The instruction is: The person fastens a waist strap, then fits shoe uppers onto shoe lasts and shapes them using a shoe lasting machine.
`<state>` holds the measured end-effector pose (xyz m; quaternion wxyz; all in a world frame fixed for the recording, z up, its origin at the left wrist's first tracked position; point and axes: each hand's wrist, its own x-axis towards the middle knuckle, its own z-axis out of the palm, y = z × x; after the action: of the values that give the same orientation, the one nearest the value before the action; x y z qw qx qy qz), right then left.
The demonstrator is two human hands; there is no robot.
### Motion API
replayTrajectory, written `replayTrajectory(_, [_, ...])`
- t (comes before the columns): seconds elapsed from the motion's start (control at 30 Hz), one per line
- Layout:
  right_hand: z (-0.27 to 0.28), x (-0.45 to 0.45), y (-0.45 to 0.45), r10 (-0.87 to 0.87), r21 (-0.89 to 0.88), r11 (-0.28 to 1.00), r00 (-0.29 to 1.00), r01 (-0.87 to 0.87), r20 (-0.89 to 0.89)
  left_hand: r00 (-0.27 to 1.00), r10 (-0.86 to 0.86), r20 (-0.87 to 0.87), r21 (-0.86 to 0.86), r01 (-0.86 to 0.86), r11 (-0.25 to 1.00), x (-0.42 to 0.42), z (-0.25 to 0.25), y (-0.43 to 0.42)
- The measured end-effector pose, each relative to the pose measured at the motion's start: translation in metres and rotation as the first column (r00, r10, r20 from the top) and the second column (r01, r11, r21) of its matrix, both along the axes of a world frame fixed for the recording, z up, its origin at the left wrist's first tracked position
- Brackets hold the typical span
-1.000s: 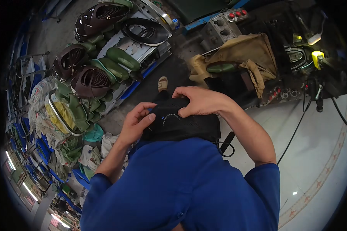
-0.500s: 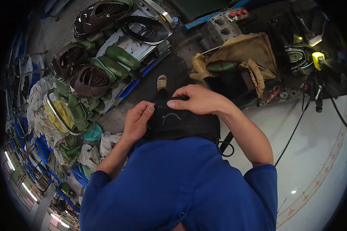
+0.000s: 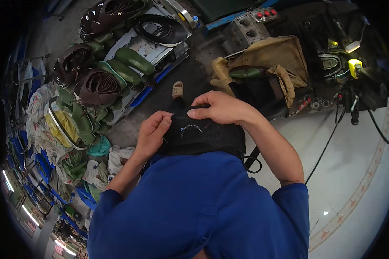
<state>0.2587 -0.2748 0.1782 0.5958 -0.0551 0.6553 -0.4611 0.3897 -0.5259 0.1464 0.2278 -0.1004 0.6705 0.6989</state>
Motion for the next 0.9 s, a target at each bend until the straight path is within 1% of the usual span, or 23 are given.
replayTrajectory(0.07, [0.0, 0.001, 0.0, 0.015, -0.011, 1.0, 0.999, -0.015, -0.034, 1.0, -0.017, 0.021, 0.034, 0.016, 0.999, 0.002, 0.0, -0.002])
replayTrajectory(0.13, [0.003, 0.002, -0.001, 0.022, -0.02, 1.0, 0.997, -0.023, -0.068, 0.999, 0.029, -0.024, 0.079, -0.027, 0.997, 0.006, -0.004, -0.003])
replayTrajectory(0.2, [0.011, 0.0, -0.004, 0.068, 0.026, 0.998, 0.992, -0.066, -0.104, 1.0, 0.003, -0.001, 0.078, -0.003, 0.997, 0.01, -0.003, -0.007])
replayTrajectory(0.27, [0.006, 0.002, -0.005, 0.058, 0.033, 0.998, 0.992, -0.054, -0.113, 0.999, -0.032, 0.022, 0.076, 0.03, 0.997, 0.013, -0.004, -0.009])
replayTrajectory(0.33, [0.002, 0.004, -0.006, 0.048, 0.038, 0.998, 0.992, -0.043, -0.117, 0.997, 0.033, -0.071, 0.081, -0.027, 0.996, 0.017, -0.014, -0.009])
replayTrajectory(0.4, [0.0, 0.004, -0.007, 0.093, 0.03, 0.996, 0.981, -0.09, -0.172, 0.998, 0.035, -0.052, 0.089, -0.031, 0.996, 0.02, -0.017, -0.009])
replayTrajectory(0.5, [0.0, 0.007, -0.009, 0.074, 0.077, 0.995, 0.988, -0.064, -0.135, 0.998, 0.054, -0.031, 0.109, -0.05, 0.993, 0.022, -0.022, -0.009])
replayTrajectory(0.57, [0.001, 0.009, -0.01, 0.039, 0.072, 0.997, 0.989, -0.029, -0.14, 0.998, 0.058, -0.027, 0.118, -0.054, 0.992, 0.02, -0.02, -0.009])
replayTrajectory(0.63, [0.002, 0.01, -0.01, 0.009, 0.065, 0.998, 0.989, 0.001, -0.146, 0.995, 0.069, -0.074, 0.044, -0.065, 0.997, 0.017, -0.016, -0.008])
replayTrajectory(0.73, [0.006, 0.009, -0.011, -0.004, 0.093, 0.996, 0.991, 0.016, -0.13, 0.996, 0.066, -0.062, 0.037, -0.064, 0.997, 0.018, -0.023, -0.01])
replayTrajectory(0.8, [0.014, 0.007, -0.012, 0.002, 0.143, 0.99, 0.995, 0.012, -0.097, 0.996, 0.057, -0.063, 0.02, -0.056, 0.998, 0.019, -0.026, -0.01])
replayTrajectory(0.87, [0.012, 0.008, -0.011, 0.001, 0.144, 0.99, 0.994, 0.016, -0.112, 0.997, 0.05, -0.064, 0.004, -0.05, 0.999, 0.019, -0.027, -0.011])
replayTrajectory(0.9, [0.01, 0.009, -0.011, 0.003, 0.145, 0.989, 0.992, 0.016, -0.125, 0.998, 0.043, -0.038, 0.016, -0.042, 0.999, 0.019, -0.026, -0.013])
